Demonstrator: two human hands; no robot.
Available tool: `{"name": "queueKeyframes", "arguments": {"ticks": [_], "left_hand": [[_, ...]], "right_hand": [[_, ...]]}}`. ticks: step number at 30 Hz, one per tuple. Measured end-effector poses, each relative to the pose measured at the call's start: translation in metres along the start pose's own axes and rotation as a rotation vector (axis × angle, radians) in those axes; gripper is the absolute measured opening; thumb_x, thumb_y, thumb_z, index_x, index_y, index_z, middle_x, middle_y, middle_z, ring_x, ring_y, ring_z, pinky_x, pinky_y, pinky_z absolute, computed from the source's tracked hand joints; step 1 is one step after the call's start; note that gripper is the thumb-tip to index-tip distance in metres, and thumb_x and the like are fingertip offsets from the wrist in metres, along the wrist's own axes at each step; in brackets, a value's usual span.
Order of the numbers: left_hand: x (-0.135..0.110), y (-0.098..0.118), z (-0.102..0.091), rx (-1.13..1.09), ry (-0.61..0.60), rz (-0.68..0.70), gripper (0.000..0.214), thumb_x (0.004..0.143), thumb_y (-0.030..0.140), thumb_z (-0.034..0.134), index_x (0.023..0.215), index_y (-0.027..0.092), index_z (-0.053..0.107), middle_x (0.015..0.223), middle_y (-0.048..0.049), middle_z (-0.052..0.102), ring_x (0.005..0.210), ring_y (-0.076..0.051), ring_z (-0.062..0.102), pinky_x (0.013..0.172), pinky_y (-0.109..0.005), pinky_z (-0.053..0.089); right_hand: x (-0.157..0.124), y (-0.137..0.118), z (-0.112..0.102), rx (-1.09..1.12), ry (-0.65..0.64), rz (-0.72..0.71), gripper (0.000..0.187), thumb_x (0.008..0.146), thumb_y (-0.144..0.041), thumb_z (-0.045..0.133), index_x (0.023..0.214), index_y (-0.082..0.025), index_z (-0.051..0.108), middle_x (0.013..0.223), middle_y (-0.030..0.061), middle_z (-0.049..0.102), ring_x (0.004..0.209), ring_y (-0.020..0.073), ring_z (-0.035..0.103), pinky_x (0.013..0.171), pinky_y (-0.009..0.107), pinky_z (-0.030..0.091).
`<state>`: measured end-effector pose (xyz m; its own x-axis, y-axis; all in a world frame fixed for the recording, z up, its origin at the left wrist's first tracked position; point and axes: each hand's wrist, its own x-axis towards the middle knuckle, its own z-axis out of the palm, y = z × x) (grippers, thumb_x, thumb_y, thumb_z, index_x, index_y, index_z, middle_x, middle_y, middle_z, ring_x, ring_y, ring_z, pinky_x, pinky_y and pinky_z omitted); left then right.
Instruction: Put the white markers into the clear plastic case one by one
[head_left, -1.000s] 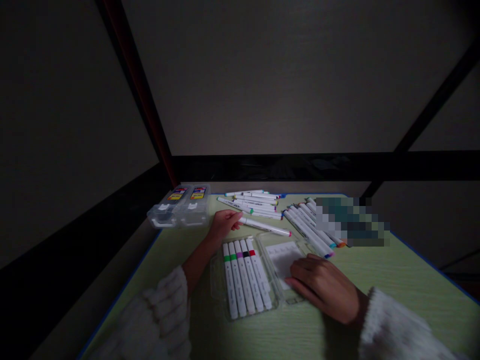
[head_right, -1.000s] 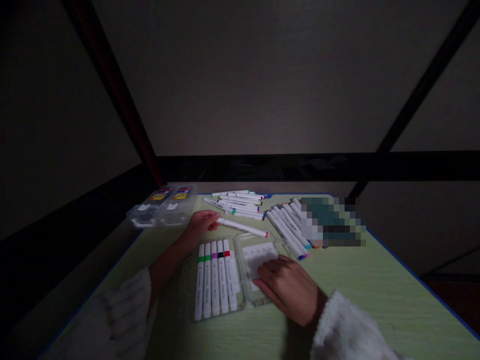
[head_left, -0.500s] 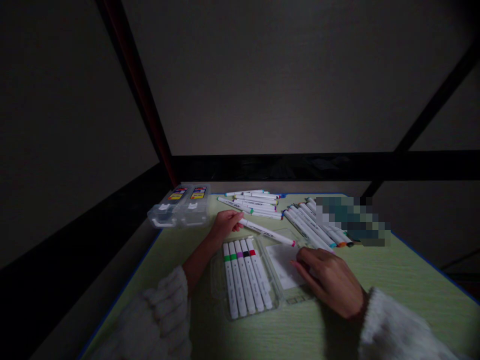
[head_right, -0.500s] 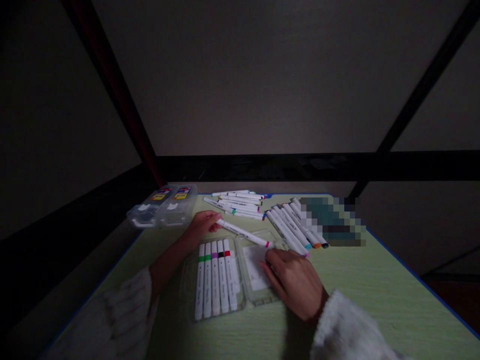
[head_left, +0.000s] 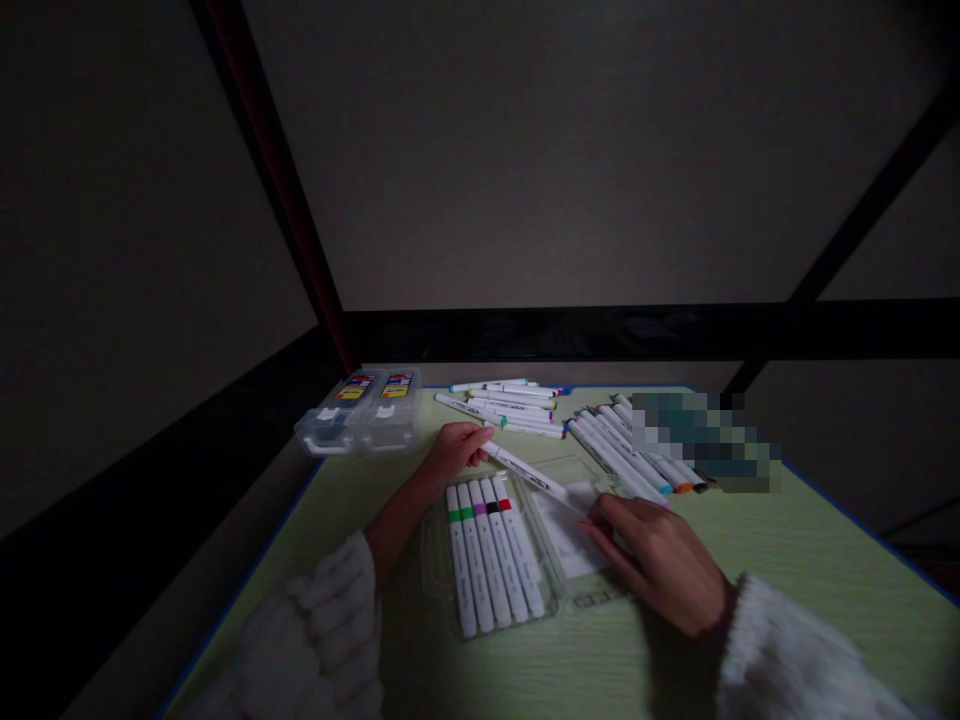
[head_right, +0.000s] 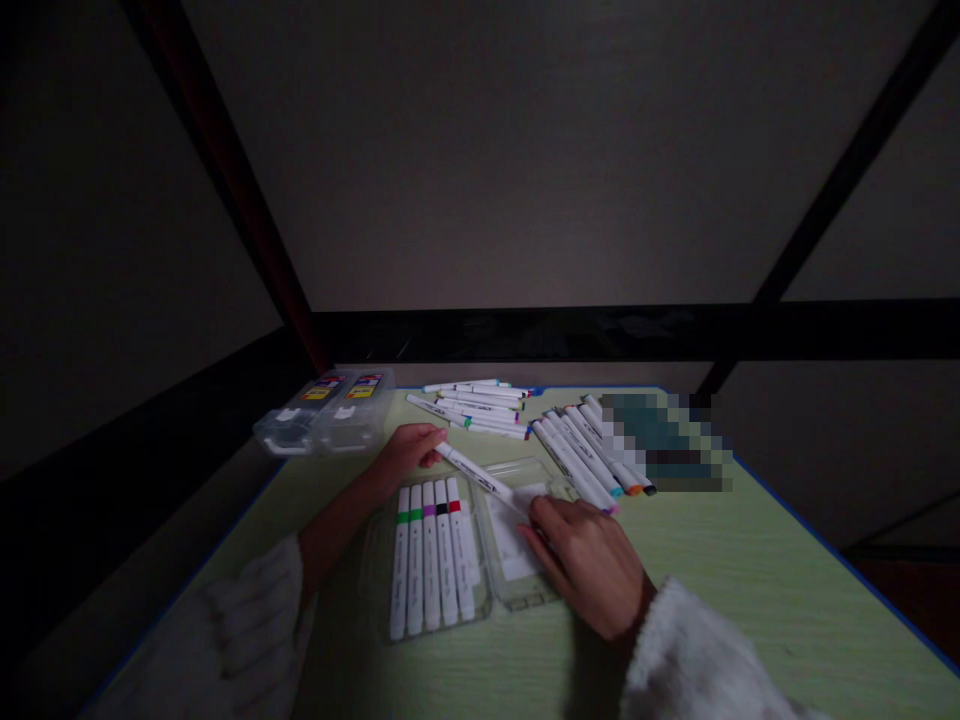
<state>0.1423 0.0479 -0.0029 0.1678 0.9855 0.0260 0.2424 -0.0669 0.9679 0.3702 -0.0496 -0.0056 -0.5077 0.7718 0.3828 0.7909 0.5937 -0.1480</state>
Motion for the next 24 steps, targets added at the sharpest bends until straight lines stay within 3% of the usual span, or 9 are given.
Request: {"name": "queueKeyframes", "arguments": {"ticks": [11,19,24], "left_hand": [[0.004,-0.003,0.000,-0.037,-0.009,0.013,0.026,0.067,0.034,0.051,0.052,0.013,0.049,0.041,0.0052,0.047,0.037,-0.004,0.039,0.040,-0.018,0.029],[-0.003,0.006,0.001,-0.205,-0.064,0.002,0.025,0.065,0.036,0.058,0.061,0.012,0.052,0.051,0.0023,0.056,0.042,-0.004,0.045,0.046,-0.018,0.034],[-0.008,0.015,0.005,-0.214,-0.151,0.010,0.025,0.061,0.034,0.064,0.063,0.011,0.053,0.054,-0.0004,0.060,0.044,-0.005,0.049,0.047,-0.018,0.035]], "right_hand": [[0.000,0.001,0.002,-0.044,0.068,-0.005,0.026,0.087,-0.030,0.031,0.068,-0.020,0.045,0.058,0.0020,0.054,0.051,0.0151,0.052,0.050,0.025,0.034],[0.002,0.008,-0.002,0.321,0.352,0.296,0.023,0.083,-0.037,0.043,0.069,-0.019,0.047,0.059,0.0008,0.055,0.049,0.0120,0.050,0.046,0.022,0.039],[0.005,0.008,-0.004,0.479,0.357,0.397,0.024,0.080,-0.041,0.045,0.076,-0.018,0.050,0.075,0.0054,0.059,0.054,0.0128,0.055,0.042,0.021,0.042]]}}
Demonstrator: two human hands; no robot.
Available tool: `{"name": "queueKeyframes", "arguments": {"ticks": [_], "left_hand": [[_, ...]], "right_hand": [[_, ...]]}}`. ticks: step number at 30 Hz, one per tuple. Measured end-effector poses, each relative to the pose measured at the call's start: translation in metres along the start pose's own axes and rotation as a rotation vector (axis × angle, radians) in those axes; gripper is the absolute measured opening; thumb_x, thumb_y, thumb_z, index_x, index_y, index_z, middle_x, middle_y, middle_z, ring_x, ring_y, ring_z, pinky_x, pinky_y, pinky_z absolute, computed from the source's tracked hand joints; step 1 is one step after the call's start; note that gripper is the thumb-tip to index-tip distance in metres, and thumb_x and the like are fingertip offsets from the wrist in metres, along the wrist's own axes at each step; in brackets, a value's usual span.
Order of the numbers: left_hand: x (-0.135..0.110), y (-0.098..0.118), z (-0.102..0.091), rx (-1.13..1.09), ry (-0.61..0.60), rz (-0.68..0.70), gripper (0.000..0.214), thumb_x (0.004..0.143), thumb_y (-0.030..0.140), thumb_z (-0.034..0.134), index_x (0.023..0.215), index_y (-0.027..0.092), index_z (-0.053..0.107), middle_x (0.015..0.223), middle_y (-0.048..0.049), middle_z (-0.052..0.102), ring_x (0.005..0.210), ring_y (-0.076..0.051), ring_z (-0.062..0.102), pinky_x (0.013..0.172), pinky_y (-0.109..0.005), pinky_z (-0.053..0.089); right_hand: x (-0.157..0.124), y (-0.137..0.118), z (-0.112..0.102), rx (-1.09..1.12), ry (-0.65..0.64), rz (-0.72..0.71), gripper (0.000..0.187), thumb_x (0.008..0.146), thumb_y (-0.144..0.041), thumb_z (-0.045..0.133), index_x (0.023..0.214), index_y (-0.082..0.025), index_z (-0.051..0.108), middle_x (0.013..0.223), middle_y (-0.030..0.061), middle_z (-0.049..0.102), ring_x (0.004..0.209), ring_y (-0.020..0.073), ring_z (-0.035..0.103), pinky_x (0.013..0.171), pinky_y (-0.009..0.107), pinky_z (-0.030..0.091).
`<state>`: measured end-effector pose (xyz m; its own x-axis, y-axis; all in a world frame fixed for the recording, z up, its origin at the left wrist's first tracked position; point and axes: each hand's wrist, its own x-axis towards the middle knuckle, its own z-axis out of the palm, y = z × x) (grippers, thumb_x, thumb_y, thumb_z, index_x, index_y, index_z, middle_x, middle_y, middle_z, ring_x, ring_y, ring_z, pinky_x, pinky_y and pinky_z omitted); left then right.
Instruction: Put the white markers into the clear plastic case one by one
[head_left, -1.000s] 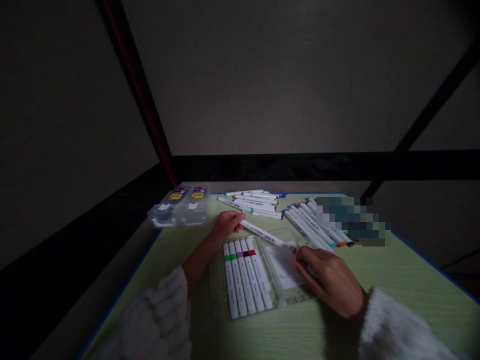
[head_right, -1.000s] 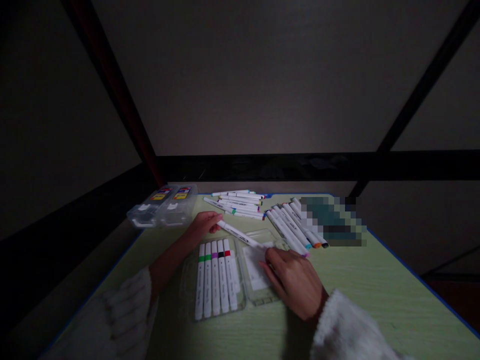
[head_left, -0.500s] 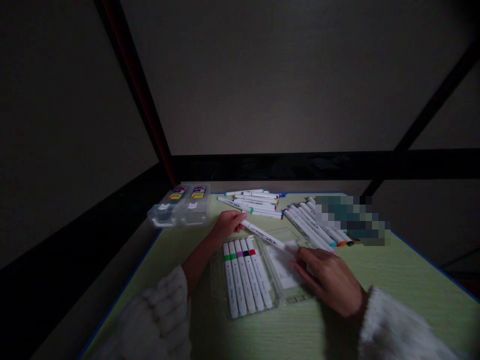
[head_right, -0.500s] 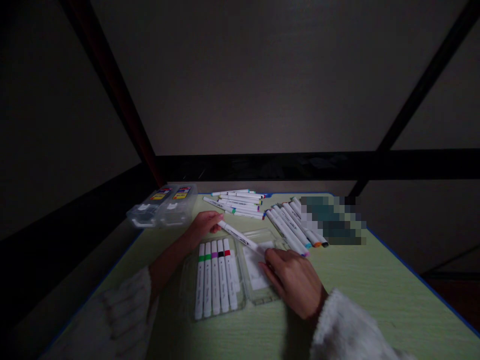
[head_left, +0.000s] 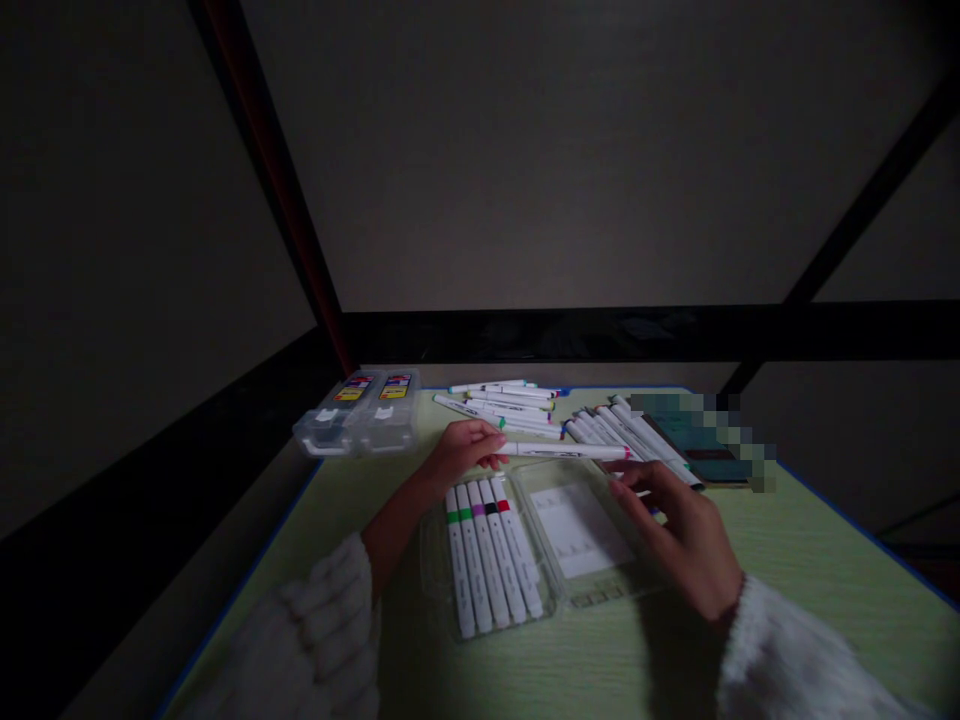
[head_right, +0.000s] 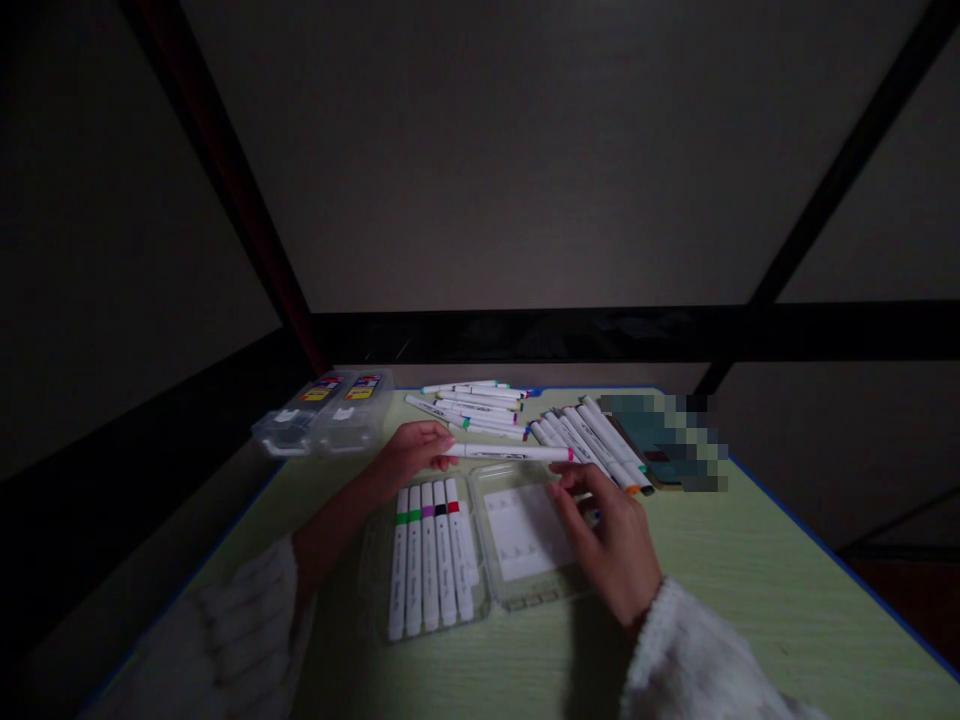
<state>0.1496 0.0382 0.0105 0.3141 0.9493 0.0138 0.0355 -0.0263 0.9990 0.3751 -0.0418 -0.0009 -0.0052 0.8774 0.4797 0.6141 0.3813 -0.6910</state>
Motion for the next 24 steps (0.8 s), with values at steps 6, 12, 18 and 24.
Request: {"name": "queueKeyframes", "arguments": {"ticks": [6,12,18,24], "left_hand": [[-0.007,0.009,0.014,0.033,-0.094,0.015,0.023,0.064,0.032,0.062,0.066,0.011,0.053,0.055,-0.0019,0.061,0.045,-0.007,0.052,0.046,-0.018,0.036],[-0.015,0.011,0.030,0.049,-0.208,-0.031,0.024,0.063,0.031,0.064,0.066,0.012,0.049,0.057,-0.0015,0.061,0.047,-0.008,0.053,0.047,-0.018,0.037],[-0.021,0.010,0.042,0.048,-0.308,-0.089,0.030,0.060,0.032,0.067,0.071,0.013,0.045,0.056,0.0003,0.060,0.047,-0.008,0.054,0.045,-0.018,0.035],[-0.024,0.005,0.049,-0.046,-0.394,-0.092,0.039,0.056,0.038,0.069,0.068,0.015,0.039,0.055,0.0016,0.059,0.045,-0.008,0.054,0.049,-0.021,0.041]], "right_hand": [[-0.003,-0.003,0.003,-0.007,-0.105,-0.038,0.030,0.082,-0.038,0.042,0.104,-0.017,0.047,0.080,0.0059,0.060,0.059,0.0143,0.058,0.043,0.022,0.045],[-0.005,-0.001,0.004,-0.087,-0.163,-0.113,0.040,0.083,-0.034,0.040,0.120,-0.019,0.039,0.089,0.0070,0.061,0.064,0.0157,0.059,0.055,0.027,0.049],[-0.007,0.000,0.006,-0.154,-0.189,-0.248,0.042,0.084,-0.027,0.038,0.125,-0.018,0.036,0.109,0.0100,0.056,0.090,0.0198,0.057,0.070,0.032,0.050],[-0.008,-0.003,0.007,-0.183,-0.248,-0.346,0.042,0.084,-0.021,0.038,0.126,-0.018,0.035,0.114,0.0100,0.054,0.104,0.0199,0.051,0.085,0.036,0.045]]}}
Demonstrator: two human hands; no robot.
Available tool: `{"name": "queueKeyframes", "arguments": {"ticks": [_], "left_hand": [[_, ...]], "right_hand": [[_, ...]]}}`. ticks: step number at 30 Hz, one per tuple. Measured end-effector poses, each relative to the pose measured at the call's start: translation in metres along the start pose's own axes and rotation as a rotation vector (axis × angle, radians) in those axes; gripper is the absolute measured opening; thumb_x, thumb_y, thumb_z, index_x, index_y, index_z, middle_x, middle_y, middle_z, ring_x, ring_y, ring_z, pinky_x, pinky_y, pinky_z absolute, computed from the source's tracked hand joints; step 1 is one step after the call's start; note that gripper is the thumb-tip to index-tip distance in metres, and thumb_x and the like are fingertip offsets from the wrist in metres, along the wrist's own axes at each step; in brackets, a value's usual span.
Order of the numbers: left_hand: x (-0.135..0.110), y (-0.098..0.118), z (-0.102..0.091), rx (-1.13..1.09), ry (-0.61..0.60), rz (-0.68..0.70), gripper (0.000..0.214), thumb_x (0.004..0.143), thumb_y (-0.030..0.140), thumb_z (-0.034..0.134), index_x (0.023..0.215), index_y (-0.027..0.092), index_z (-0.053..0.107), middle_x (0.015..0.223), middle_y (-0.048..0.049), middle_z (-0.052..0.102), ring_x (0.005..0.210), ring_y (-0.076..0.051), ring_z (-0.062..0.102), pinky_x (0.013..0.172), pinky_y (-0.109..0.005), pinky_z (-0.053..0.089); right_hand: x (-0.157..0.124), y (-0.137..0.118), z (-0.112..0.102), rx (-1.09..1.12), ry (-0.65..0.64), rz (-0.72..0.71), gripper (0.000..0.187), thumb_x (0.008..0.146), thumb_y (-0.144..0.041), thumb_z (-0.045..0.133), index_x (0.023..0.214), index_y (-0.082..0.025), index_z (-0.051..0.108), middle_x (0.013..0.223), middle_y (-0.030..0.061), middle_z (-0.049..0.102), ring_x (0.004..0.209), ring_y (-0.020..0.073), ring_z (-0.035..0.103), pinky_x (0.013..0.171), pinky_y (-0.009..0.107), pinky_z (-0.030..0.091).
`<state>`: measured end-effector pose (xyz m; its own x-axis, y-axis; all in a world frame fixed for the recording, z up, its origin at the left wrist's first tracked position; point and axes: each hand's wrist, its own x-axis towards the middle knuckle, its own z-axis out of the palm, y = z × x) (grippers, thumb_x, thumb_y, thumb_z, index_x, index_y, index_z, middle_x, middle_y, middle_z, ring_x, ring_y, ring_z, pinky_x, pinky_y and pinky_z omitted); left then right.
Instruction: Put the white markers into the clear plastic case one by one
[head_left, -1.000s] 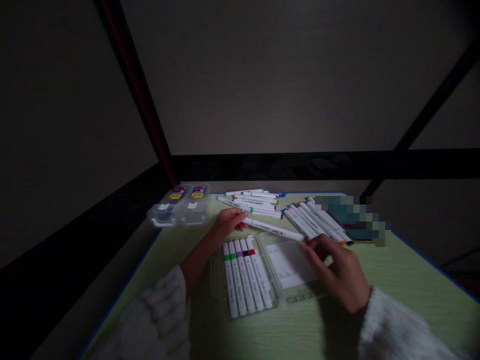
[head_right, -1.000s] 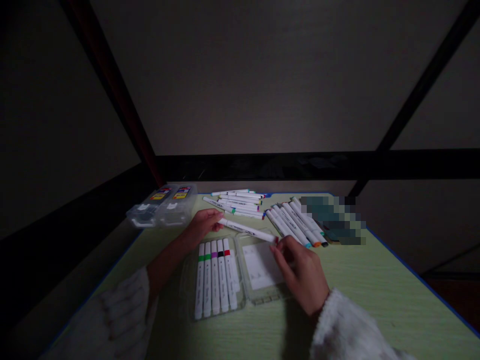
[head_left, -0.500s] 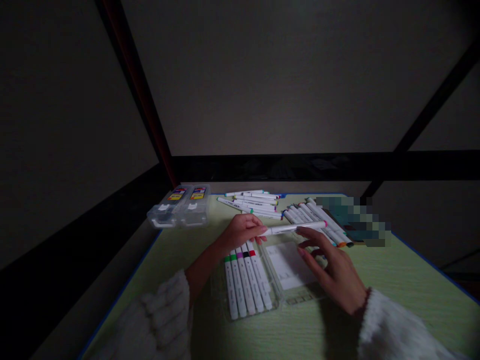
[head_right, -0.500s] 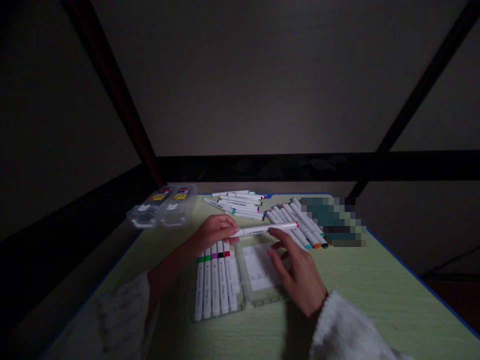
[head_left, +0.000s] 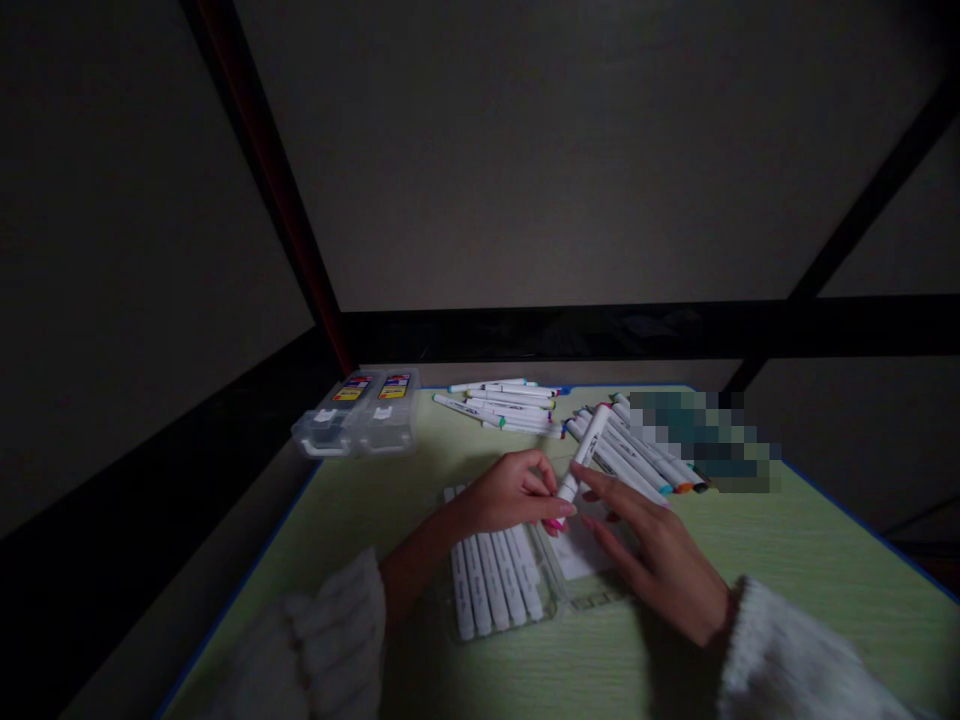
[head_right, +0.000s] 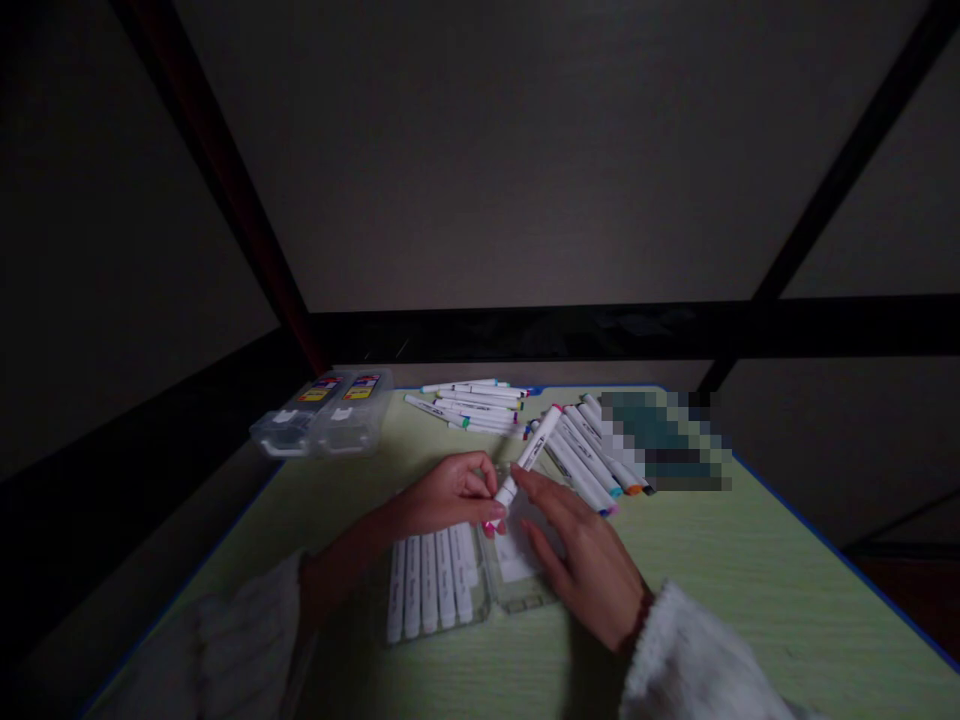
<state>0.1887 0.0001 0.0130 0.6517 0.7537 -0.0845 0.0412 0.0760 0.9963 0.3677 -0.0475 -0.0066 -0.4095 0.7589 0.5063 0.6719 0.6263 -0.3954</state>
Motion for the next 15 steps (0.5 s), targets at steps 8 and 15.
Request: {"name": "queueKeyframes", "arguments": {"ticks": [8,15], "left_hand": [[-0.001,-0.001,0.004,-0.050,-0.047,0.017,0.042,0.054,0.039,0.069,0.064,0.016,0.036,0.051,0.0030,0.057,0.044,-0.008,0.054,0.047,-0.021,0.041],[-0.001,-0.001,0.004,-0.064,-0.048,0.026,0.040,0.054,0.040,0.069,0.063,0.015,0.038,0.053,0.0032,0.055,0.050,-0.008,0.054,0.050,-0.021,0.040]], "right_hand": [[0.001,-0.010,0.001,0.033,-0.095,-0.111,0.047,0.084,-0.016,0.038,0.130,-0.019,0.029,0.122,0.0098,0.048,0.112,0.0181,0.044,0.092,0.036,0.039],[0.000,-0.014,-0.001,0.061,-0.058,-0.113,0.043,0.085,-0.018,0.037,0.128,-0.019,0.033,0.117,0.0097,0.052,0.107,0.0178,0.048,0.088,0.035,0.043]]}}
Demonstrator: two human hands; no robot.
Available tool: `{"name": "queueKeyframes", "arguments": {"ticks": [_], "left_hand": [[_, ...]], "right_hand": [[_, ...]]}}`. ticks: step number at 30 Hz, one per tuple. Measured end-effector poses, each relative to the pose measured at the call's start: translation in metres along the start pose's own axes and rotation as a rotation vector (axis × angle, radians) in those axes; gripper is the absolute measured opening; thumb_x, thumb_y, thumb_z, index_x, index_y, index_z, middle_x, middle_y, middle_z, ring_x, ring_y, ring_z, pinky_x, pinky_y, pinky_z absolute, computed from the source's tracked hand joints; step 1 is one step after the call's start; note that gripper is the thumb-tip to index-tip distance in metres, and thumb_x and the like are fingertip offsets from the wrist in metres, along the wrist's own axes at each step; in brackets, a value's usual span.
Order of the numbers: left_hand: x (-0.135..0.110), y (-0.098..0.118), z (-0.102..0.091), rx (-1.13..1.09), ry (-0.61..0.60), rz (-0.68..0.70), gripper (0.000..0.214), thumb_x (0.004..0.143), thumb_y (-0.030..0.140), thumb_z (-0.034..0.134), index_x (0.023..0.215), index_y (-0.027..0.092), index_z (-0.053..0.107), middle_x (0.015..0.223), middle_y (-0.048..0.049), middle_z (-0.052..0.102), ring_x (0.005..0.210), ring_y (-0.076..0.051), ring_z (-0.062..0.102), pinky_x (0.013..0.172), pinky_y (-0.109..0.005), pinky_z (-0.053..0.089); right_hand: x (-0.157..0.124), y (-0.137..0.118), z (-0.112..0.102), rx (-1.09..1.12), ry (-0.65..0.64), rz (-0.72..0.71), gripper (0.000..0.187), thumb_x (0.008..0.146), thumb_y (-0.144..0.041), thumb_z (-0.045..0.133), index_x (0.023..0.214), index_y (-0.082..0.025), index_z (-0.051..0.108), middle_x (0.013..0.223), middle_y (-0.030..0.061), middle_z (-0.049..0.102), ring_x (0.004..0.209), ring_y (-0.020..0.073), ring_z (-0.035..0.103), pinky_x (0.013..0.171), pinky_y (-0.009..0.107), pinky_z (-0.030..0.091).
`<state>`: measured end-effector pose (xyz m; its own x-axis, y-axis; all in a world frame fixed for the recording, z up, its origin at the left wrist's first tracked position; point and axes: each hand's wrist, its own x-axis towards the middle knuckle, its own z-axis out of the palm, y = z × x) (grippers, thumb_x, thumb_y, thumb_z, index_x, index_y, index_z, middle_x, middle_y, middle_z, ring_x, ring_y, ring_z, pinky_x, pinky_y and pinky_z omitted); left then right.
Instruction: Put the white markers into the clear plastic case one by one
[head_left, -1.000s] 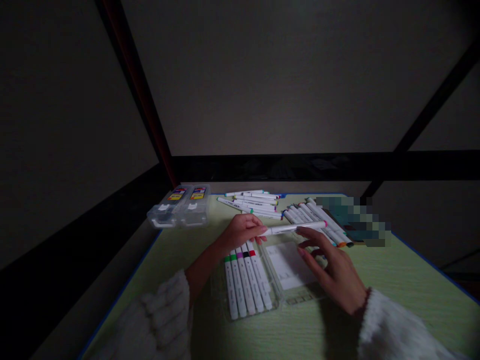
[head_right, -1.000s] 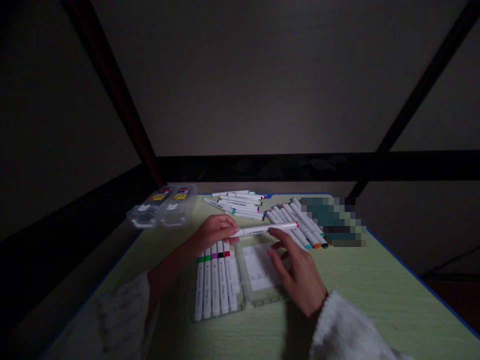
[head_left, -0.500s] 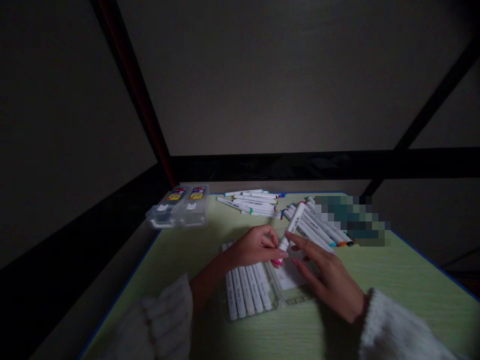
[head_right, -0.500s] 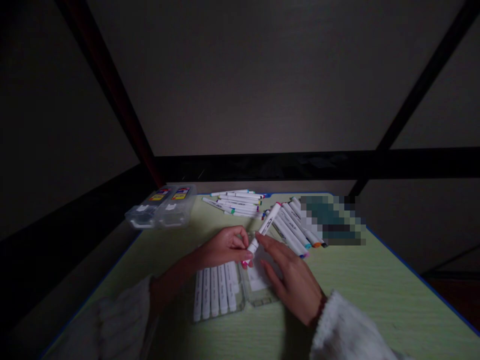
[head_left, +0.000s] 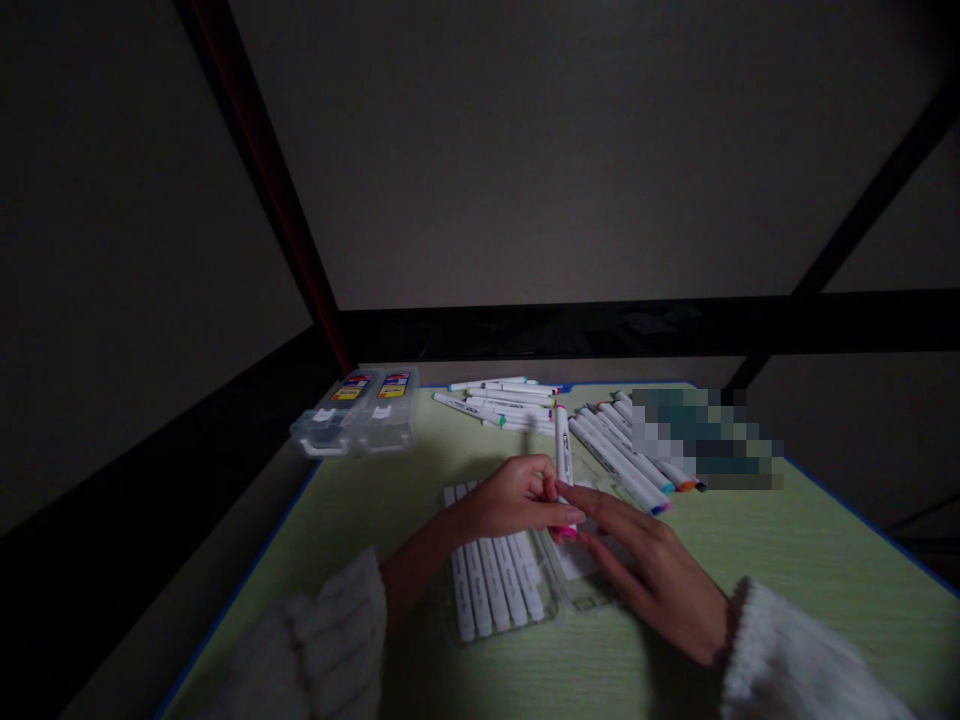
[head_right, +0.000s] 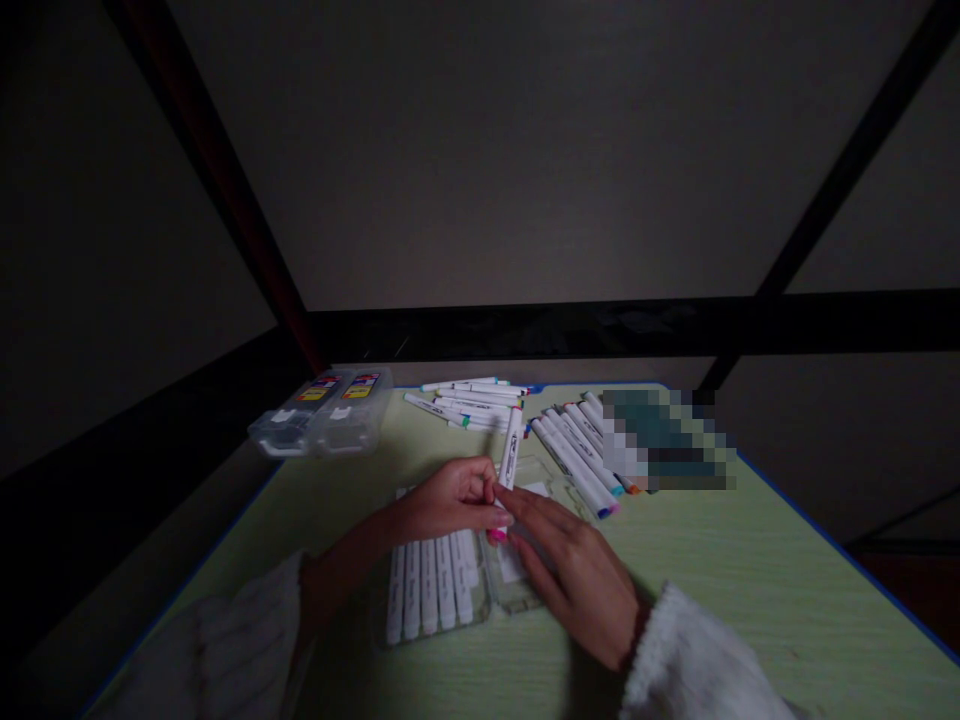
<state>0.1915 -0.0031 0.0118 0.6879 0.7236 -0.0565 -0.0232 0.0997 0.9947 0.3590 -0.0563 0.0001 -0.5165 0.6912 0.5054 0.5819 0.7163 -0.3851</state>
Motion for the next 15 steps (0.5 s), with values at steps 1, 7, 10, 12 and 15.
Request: {"name": "queueKeyframes", "arguments": {"ticks": [1,7,10,12,15], "left_hand": [[0.0003,0.0001,-0.0001,0.005,0.010,0.004,0.040,0.054,0.040,0.069,0.062,0.015,0.039,0.054,0.0033,0.055,0.051,-0.008,0.054,0.051,-0.021,0.039],[0.0018,0.0026,0.0004,0.045,0.055,0.019,0.041,0.054,0.047,0.066,0.061,0.013,0.044,0.055,0.0027,0.054,0.049,-0.006,0.050,0.050,-0.019,0.036],[0.0017,0.0033,0.0005,0.035,0.035,0.031,0.040,0.056,0.047,0.064,0.061,0.013,0.045,0.055,0.0021,0.055,0.050,-0.006,0.051,0.052,-0.020,0.037],[0.0014,0.0033,0.0003,0.035,0.020,0.042,0.038,0.057,0.046,0.064,0.060,0.013,0.046,0.056,0.0016,0.055,0.051,-0.006,0.051,0.053,-0.021,0.039],[0.0007,0.0037,-0.0001,0.051,0.005,0.048,0.035,0.061,0.044,0.063,0.060,0.012,0.048,0.056,0.0012,0.055,0.052,-0.007,0.052,0.054,-0.021,0.040]], "right_hand": [[-0.0002,-0.0002,-0.0004,0.003,0.001,-0.001,0.043,0.085,-0.017,0.037,0.128,-0.018,0.034,0.116,0.0101,0.053,0.107,0.0177,0.049,0.088,0.034,0.043],[-0.0006,-0.0012,-0.0014,0.013,0.001,-0.001,0.037,0.083,-0.019,0.040,0.121,-0.017,0.041,0.113,0.0108,0.055,0.104,0.0178,0.051,0.086,0.032,0.044],[-0.0011,-0.0018,-0.0015,0.032,0.021,0.012,0.035,0.084,-0.022,0.040,0.118,-0.017,0.043,0.109,0.0105,0.057,0.100,0.0178,0.054,0.083,0.031,0.046],[-0.0015,-0.0021,-0.0017,0.041,0.035,0.023,0.033,0.085,-0.023,0.040,0.117,-0.017,0.045,0.107,0.0104,0.058,0.097,0.0181,0.055,0.081,0.031,0.046],[-0.0017,-0.0021,-0.0030,0.046,0.036,0.021,0.032,0.085,-0.025,0.040,0.115,-0.018,0.047,0.103,0.0108,0.060,0.094,0.0189,0.057,0.079,0.031,0.047]]}}
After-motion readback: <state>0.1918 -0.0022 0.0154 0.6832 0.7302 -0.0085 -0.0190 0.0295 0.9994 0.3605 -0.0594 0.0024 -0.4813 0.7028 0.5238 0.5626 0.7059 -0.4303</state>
